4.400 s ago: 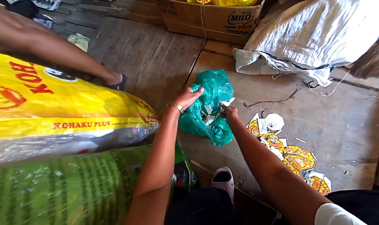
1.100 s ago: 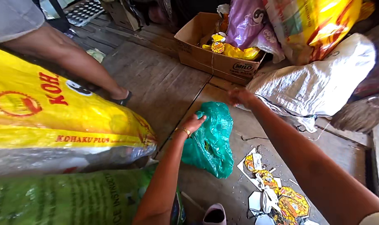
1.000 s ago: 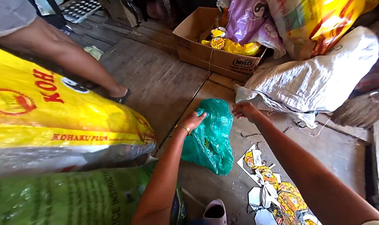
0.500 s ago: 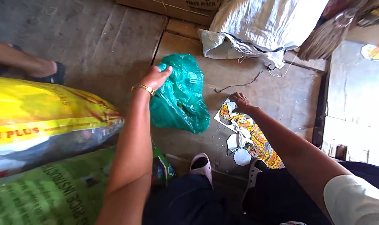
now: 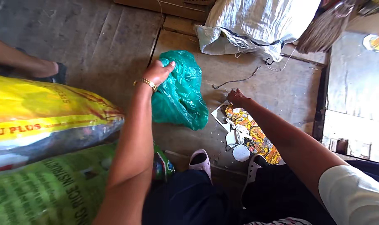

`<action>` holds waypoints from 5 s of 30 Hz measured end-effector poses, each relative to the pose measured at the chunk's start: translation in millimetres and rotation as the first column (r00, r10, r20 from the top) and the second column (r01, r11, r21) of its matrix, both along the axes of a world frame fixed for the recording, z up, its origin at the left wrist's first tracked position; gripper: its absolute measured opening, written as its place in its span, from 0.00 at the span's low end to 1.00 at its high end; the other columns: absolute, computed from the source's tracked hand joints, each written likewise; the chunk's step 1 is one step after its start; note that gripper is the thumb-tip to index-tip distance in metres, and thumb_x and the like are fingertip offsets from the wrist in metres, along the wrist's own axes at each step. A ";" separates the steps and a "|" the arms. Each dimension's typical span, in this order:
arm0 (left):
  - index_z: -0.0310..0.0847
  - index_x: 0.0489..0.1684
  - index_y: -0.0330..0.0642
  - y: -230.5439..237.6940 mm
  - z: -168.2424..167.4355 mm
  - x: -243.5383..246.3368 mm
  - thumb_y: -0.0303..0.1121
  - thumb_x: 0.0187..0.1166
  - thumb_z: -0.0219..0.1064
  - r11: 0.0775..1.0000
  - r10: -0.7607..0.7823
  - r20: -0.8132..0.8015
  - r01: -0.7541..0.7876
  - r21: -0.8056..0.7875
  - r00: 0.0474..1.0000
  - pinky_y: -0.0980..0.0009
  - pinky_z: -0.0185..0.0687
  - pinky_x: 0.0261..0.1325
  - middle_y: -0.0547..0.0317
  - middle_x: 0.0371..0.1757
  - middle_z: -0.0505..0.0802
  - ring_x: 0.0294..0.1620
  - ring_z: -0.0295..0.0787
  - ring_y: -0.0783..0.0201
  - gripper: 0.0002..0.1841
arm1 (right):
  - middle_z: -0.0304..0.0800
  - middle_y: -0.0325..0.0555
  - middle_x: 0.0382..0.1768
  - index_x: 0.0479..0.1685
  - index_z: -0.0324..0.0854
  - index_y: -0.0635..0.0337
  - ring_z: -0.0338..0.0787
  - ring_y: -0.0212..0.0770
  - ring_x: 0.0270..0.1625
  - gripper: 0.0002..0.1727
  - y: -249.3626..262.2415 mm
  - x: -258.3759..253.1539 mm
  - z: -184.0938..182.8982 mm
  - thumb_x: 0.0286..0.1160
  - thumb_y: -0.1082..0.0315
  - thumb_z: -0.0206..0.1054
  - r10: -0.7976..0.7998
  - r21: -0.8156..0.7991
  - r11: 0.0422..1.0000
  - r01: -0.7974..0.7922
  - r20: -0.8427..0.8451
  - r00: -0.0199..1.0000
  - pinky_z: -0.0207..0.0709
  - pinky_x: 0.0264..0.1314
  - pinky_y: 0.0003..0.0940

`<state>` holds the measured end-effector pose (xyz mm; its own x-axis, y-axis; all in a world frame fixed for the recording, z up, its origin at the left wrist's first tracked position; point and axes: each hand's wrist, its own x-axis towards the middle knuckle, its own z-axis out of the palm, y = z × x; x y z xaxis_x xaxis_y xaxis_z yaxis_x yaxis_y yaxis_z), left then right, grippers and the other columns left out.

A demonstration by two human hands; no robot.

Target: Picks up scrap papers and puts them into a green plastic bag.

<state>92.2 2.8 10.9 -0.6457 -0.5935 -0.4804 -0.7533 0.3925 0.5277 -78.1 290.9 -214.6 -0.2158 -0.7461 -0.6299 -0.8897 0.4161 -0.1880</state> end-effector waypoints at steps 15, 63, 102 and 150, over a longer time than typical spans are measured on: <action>0.72 0.72 0.23 -6.0 0.1 5.6 0.52 0.91 0.54 1.000 0.012 -0.023 -0.011 0.008 1.000 0.38 0.66 0.78 0.26 0.70 0.82 0.75 0.78 0.37 0.33 | 0.92 0.61 0.41 0.40 0.88 0.73 0.91 0.55 0.47 0.12 19.4 -6.1 27.6 0.60 0.77 0.82 -0.243 -0.335 0.794 0.508 0.591 0.769 0.82 0.58 0.55; 0.73 0.69 0.21 -9.0 17.7 16.0 0.52 0.92 0.54 1.000 -0.014 0.006 0.014 0.010 1.000 0.40 0.68 0.77 0.25 0.67 0.83 0.73 0.80 0.37 0.33 | 0.85 0.52 0.27 0.39 0.84 0.74 0.81 0.39 0.28 0.11 -68.6 40.3 100.9 0.70 0.72 0.76 -0.342 -0.204 0.734 0.648 0.713 0.612 0.80 0.38 0.41; 0.72 0.71 0.22 54.1 11.3 -58.5 0.51 0.90 0.57 0.986 -0.168 -0.079 0.166 -0.028 0.983 0.38 0.65 0.78 0.25 0.69 0.82 0.75 0.77 0.37 0.33 | 0.88 0.73 0.53 0.71 0.74 0.70 0.86 0.74 0.61 0.42 118.1 67.8 -3.8 0.51 0.70 0.89 -0.744 0.030 0.627 0.778 0.318 0.588 0.73 0.67 0.76; 0.74 0.63 0.18 30.6 19.7 -44.0 0.50 0.92 0.54 0.994 -0.103 -0.062 0.104 0.025 0.993 0.40 0.68 0.74 0.24 0.64 0.83 0.69 0.80 0.36 0.32 | 0.90 0.38 0.32 0.40 0.85 0.66 0.87 0.27 0.34 0.01 54.1 32.1 59.3 0.76 0.77 0.70 -0.383 -0.191 0.217 0.957 0.885 0.263 0.85 0.47 0.28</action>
